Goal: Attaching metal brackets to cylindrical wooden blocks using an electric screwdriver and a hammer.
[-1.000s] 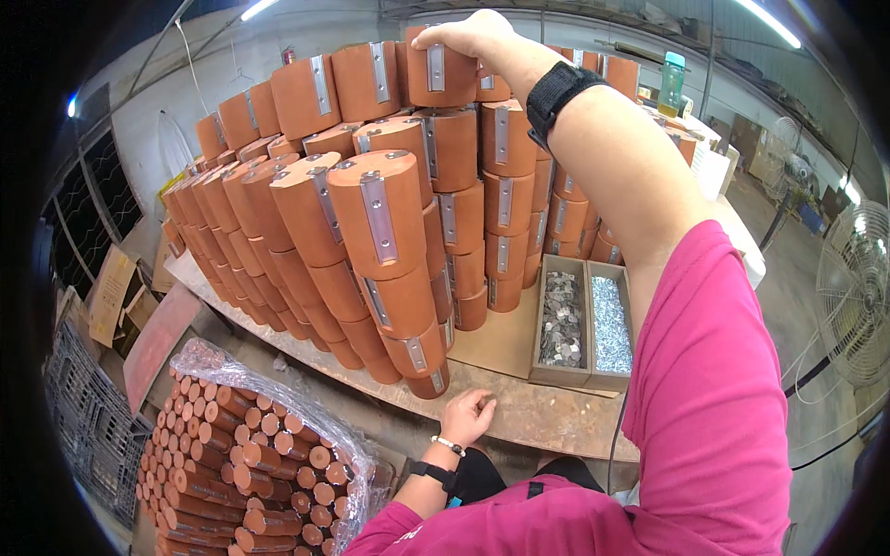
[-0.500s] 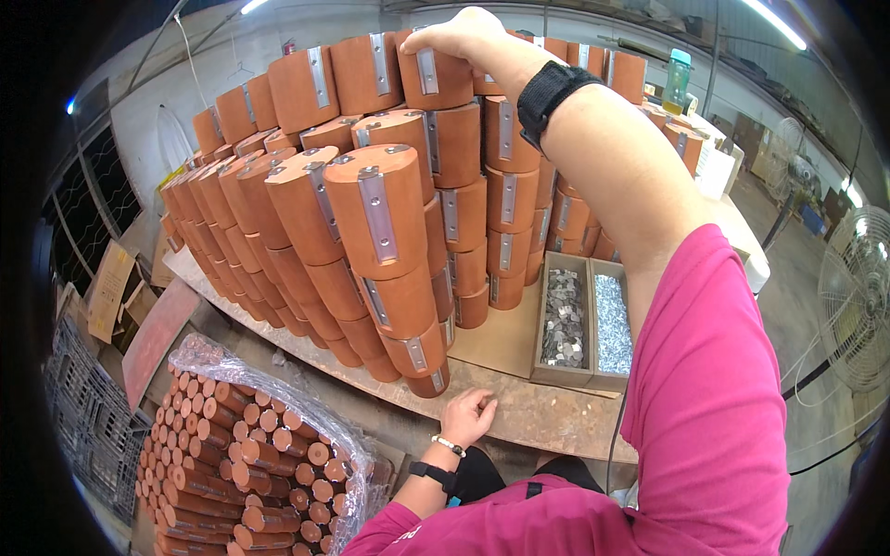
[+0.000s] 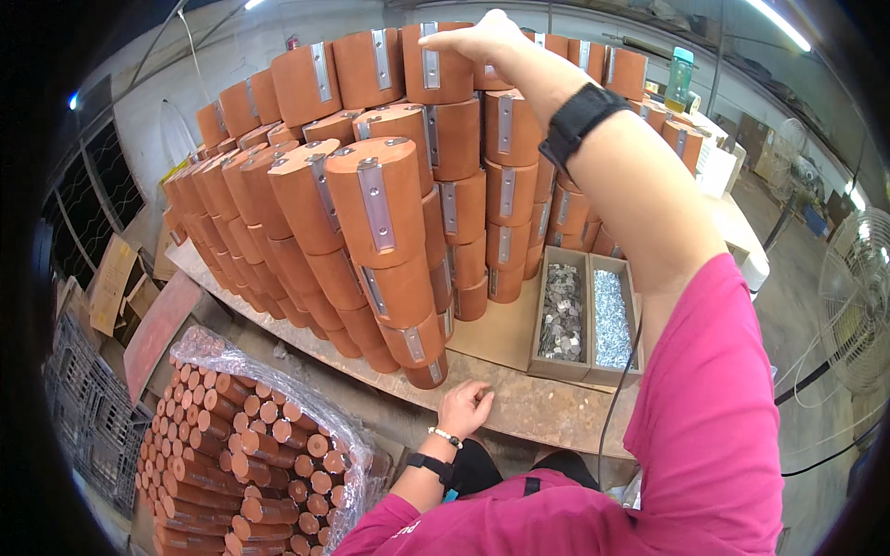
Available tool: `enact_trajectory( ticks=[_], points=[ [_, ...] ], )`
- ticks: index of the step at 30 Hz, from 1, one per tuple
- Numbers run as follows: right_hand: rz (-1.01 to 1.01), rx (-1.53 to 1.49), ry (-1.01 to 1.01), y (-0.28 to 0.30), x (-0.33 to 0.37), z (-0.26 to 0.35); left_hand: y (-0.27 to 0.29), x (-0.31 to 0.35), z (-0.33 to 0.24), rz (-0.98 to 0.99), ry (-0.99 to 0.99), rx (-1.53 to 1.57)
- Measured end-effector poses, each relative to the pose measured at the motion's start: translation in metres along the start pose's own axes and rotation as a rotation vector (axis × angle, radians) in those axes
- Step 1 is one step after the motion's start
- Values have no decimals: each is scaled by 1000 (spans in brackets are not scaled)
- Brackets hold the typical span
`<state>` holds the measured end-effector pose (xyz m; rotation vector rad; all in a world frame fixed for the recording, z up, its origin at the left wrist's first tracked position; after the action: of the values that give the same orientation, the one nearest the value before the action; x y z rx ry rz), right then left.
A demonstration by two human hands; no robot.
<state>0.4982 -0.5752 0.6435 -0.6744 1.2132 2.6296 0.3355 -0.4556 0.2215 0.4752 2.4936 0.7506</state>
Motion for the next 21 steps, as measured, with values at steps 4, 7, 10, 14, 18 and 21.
enact_trajectory(
  ticks=[4, 7, 10, 14, 18, 21],
  points=[
    [-66, -6, 86, 15, 35, 4, -1, -2, -1, 3, 11, -1],
    [58, -133, 106, 19, 75, 8, 2, 0, -2, -17, -1, 14],
    [292, -344, 156, -6, 144, 24, 3, 11, 7, 45, 10, 103],
    [745, -587, 84, -64, 236, -2, 34, 43, 16, 118, 229, 371],
    [1091, -518, -318, -94, 318, -31, 91, 99, 48, -11, 338, 281],
    [1169, -591, -320, -120, 338, -54, 130, 171, 86, -211, 606, 270]
  ],
)
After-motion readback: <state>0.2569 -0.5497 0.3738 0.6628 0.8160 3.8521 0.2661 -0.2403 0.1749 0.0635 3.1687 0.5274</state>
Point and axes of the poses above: each hand's wrist, its own x-axis away from the middle knuckle, its own y-axis out of the back of the hand, z = x × y, the point moved 6 cm from there along -x, towards the middle knuckle, and after that the axes turned 11 degrees about z, right-handed, at the moved point
